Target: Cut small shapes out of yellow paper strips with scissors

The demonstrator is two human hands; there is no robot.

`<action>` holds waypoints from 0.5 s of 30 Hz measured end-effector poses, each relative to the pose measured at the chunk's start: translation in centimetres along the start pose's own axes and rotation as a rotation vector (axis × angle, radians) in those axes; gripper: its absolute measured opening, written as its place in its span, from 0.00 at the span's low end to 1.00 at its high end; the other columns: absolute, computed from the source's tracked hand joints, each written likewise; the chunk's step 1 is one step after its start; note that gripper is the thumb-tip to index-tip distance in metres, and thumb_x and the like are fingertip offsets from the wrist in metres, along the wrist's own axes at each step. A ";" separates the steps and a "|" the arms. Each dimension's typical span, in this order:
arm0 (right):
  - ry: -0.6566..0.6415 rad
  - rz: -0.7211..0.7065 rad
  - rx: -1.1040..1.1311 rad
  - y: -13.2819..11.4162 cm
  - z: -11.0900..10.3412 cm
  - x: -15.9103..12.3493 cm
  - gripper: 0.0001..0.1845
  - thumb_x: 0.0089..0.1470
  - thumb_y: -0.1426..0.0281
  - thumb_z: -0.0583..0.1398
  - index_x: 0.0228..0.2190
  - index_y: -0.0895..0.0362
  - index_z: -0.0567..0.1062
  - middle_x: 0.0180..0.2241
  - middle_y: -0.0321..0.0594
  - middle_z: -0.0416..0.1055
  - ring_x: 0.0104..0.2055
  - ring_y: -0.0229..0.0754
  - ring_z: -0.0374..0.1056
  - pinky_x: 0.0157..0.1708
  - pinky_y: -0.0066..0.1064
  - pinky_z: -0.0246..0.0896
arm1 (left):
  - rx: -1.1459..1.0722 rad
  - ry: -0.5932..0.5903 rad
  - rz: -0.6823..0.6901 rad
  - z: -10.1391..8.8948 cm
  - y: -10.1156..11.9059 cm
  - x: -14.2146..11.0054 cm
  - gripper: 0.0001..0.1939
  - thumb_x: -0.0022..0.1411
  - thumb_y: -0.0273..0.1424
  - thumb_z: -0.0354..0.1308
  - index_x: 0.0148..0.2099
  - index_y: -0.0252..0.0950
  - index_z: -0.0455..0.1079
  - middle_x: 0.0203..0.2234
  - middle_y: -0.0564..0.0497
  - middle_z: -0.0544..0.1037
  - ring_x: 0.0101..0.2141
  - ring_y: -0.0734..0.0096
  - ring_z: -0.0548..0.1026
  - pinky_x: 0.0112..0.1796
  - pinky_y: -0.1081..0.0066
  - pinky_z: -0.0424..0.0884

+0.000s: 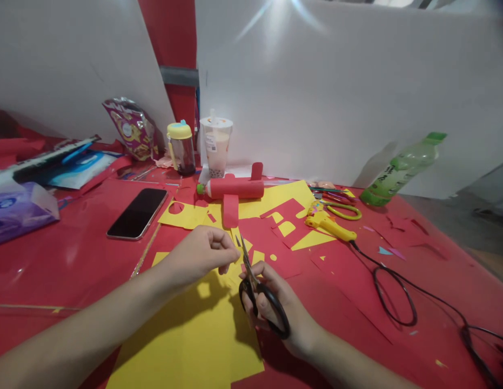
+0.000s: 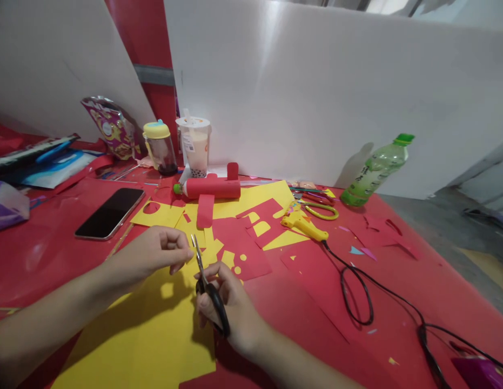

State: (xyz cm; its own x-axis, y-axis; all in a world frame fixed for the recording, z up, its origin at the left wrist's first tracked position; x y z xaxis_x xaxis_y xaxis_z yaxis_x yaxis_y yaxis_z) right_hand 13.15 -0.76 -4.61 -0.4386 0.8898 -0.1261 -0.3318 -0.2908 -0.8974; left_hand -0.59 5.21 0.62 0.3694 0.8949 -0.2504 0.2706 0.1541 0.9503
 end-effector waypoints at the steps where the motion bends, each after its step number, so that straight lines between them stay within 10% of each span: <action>1: 0.000 0.005 0.002 0.0 0.0 0.0 0.24 0.38 0.53 0.61 0.31 0.55 0.61 0.20 0.28 0.58 0.17 0.27 0.52 0.16 0.21 0.45 | 0.008 -0.009 -0.004 -0.1 0.0 0.0 0.09 0.44 0.28 0.55 0.16 0.33 0.62 0.10 0.58 0.65 0.16 0.80 0.61 0.21 0.77 0.54; 15: 0.063 0.091 -0.025 0.4 0.0 0.4 0.27 0.29 0.53 0.65 0.26 0.54 0.60 0.16 0.24 0.57 0.13 0.26 0.53 0.13 0.20 0.45 | -0.024 -0.168 -0.068 -1.0 -0.4 0.8 0.09 0.43 0.27 0.55 0.16 0.32 0.61 0.08 0.59 0.63 0.14 0.83 0.59 0.19 0.78 0.53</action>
State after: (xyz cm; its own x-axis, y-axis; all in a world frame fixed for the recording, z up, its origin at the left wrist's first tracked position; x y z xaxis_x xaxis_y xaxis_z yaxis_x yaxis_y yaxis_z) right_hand 12.81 -0.50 -4.96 -0.4123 0.8806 -0.2335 -0.2714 -0.3634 -0.8912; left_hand -1.30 6.29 0.25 0.4948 0.7999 -0.3397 0.2792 0.2238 0.9338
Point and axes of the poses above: each hand's wrist, its own x-axis towards the middle knuckle, its own z-axis out of the palm, y = z × x, the point moved 2 cm from there along x, towards the middle knuckle
